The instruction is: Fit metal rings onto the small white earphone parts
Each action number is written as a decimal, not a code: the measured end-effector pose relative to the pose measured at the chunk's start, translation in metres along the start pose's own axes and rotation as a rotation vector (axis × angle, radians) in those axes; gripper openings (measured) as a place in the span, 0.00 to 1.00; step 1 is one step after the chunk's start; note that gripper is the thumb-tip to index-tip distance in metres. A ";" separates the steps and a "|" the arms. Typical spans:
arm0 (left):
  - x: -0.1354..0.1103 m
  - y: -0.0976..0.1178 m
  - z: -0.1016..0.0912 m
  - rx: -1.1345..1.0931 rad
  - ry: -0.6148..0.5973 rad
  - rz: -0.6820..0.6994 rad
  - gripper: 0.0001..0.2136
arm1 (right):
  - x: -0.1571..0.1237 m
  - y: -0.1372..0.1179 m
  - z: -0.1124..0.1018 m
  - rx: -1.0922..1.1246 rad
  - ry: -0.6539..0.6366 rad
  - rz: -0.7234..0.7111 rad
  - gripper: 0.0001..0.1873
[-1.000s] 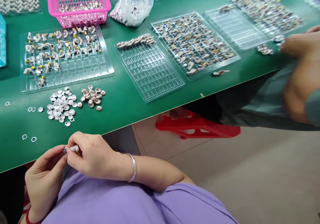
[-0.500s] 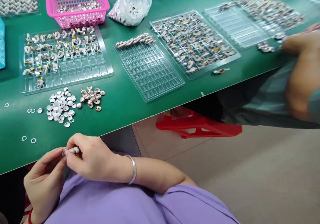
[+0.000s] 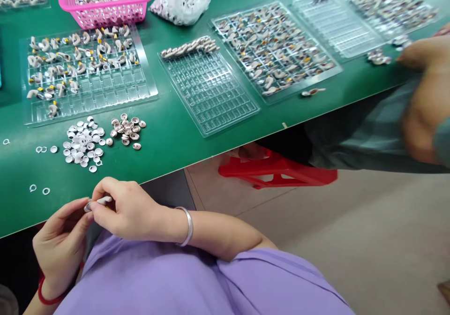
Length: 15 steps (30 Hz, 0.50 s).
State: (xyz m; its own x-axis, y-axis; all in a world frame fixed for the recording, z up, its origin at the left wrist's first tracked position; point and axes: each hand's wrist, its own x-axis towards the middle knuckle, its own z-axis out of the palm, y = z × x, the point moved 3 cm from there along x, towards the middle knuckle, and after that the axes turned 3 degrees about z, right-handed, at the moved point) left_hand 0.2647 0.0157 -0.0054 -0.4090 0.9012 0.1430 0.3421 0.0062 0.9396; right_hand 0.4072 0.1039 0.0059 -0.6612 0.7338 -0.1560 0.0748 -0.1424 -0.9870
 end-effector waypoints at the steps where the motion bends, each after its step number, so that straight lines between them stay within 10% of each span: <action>1: 0.002 0.001 0.000 0.034 -0.034 0.039 0.13 | -0.001 0.000 -0.001 0.001 -0.007 0.002 0.04; 15: 0.008 0.004 0.002 0.032 -0.024 0.096 0.17 | 0.000 -0.009 -0.008 -0.180 0.044 -0.126 0.04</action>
State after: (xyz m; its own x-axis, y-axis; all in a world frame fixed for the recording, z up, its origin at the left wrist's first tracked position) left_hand 0.2644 0.0240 -0.0014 -0.3524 0.9086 0.2243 0.4061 -0.0675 0.9113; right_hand 0.4122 0.1109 0.0142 -0.6410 0.7670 -0.0290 0.1287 0.0701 -0.9892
